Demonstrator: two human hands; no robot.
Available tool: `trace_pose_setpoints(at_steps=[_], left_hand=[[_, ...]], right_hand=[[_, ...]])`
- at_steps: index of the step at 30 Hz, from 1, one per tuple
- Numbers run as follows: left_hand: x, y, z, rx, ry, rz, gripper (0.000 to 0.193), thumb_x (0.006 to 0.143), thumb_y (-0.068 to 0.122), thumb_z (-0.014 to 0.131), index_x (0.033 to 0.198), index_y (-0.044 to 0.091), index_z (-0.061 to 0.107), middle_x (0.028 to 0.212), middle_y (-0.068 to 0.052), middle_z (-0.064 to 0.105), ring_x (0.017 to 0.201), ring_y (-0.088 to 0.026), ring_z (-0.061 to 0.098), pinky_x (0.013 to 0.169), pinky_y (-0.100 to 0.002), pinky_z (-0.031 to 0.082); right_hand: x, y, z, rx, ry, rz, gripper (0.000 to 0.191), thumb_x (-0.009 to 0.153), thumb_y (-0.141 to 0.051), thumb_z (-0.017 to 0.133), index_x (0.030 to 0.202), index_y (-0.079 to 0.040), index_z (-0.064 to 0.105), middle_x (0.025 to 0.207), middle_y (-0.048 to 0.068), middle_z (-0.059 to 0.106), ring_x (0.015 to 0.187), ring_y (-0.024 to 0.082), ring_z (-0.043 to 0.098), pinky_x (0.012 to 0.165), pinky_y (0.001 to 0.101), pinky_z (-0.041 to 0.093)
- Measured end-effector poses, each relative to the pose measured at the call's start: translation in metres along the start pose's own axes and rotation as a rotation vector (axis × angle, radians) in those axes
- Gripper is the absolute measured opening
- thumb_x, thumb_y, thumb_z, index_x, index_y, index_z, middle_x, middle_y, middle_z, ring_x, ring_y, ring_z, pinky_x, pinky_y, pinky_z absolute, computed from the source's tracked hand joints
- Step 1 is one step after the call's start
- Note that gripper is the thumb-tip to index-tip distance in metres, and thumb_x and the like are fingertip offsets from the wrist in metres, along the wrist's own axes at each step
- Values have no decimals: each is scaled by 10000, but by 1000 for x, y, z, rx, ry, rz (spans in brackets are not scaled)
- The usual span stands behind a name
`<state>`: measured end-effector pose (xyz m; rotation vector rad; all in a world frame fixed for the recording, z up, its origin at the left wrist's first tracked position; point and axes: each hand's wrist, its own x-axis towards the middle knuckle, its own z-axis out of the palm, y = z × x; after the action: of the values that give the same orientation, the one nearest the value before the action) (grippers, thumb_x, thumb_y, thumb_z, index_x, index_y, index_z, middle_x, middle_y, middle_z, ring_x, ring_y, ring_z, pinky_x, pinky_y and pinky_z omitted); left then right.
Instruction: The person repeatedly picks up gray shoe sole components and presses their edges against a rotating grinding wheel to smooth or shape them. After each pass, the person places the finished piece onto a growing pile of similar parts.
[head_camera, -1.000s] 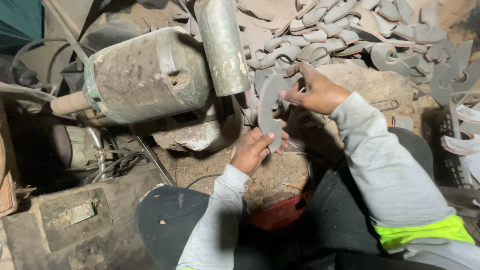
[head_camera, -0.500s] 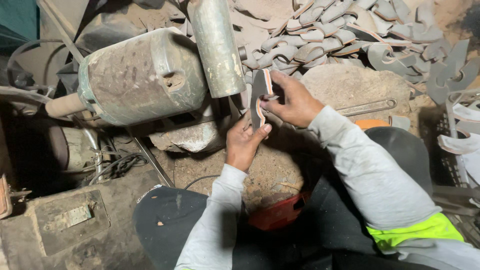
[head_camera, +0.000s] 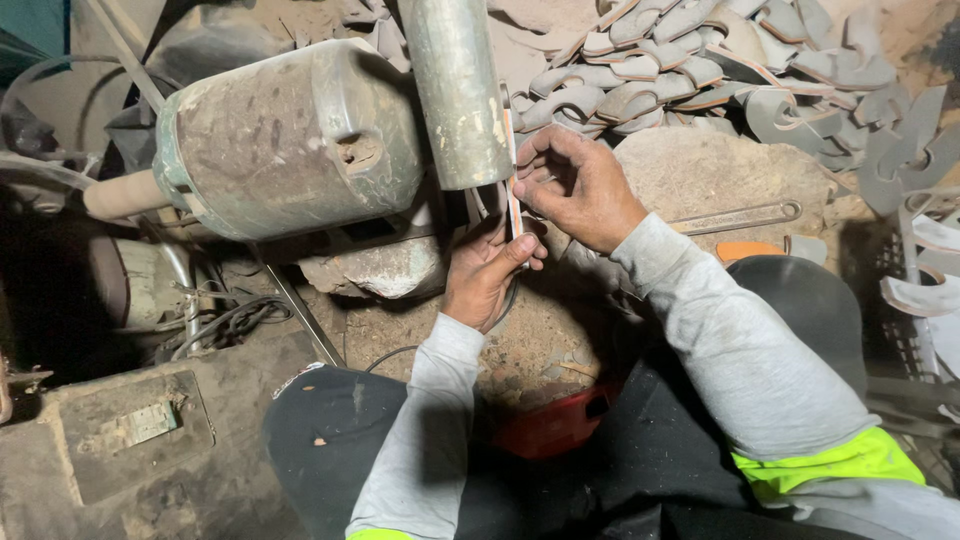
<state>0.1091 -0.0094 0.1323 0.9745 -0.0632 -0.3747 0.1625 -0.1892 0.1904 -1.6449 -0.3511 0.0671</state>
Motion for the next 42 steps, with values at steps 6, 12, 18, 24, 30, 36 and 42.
trace_pose_setpoints(at_steps=[6, 12, 18, 24, 30, 36, 42], left_hand=[[-2, -1, 6, 44, -7, 14, 614, 962, 94, 720, 1505, -50, 474, 1273, -135, 651, 985, -167, 659, 832, -291, 563], [-3, 1, 12, 72, -4, 32, 629, 953, 72, 723, 1509, -64, 461, 1377, -125, 616, 1108, -161, 652, 867, -310, 582], [-3, 8, 8, 18, -78, 57, 610, 961, 69, 713, 1510, -33, 465, 1432, -90, 588, 1107, -140, 638, 877, -292, 569], [-5, -1, 0, 14, -72, 26, 612, 991, 62, 710, 1542, -54, 471, 1315, -148, 645, 1026, -175, 665, 875, -302, 567], [-7, -17, -3, 444, 97, 113, 678, 896, 14, 781, 1495, -77, 477, 1333, -160, 668, 1191, -189, 657, 1052, -324, 548], [-4, -11, 1, 161, 29, 70, 656, 914, -10, 764, 1498, -63, 467, 1355, -128, 643, 1211, -184, 634, 1034, -314, 546], [-6, 9, 6, 75, -62, 46, 494, 974, 67, 724, 1422, -53, 553, 1178, -108, 668, 995, -176, 668, 822, -313, 574]], right_hand=[[-2, 6, -4, 28, -24, 65, 261, 921, -10, 731, 1140, -6, 588, 1059, 28, 659, 977, 90, 678, 828, 239, 602], [-5, 4, -4, 28, -21, 59, 286, 922, -1, 726, 1168, -11, 581, 1082, 19, 632, 1000, 86, 659, 858, 243, 602], [-4, -6, 2, 7, 0, 4, 241, 936, 4, 716, 1146, 1, 597, 1101, 22, 614, 993, 83, 645, 861, 245, 601], [-5, -4, 2, -5, -16, 21, 244, 926, -12, 731, 1133, -7, 601, 1077, 14, 632, 985, 80, 655, 867, 245, 600], [-3, 0, -20, -371, -136, 66, 445, 777, -83, 858, 1140, 2, 615, 966, 18, 670, 890, 146, 664, 809, 302, 556], [-8, 1, -15, -68, -72, 13, 427, 880, -61, 772, 1259, -13, 580, 1079, 10, 612, 989, 106, 597, 867, 274, 532], [-6, -6, -5, 5, -35, 18, 278, 939, 1, 722, 1168, -20, 565, 1091, 6, 617, 1003, 68, 653, 837, 227, 573]])
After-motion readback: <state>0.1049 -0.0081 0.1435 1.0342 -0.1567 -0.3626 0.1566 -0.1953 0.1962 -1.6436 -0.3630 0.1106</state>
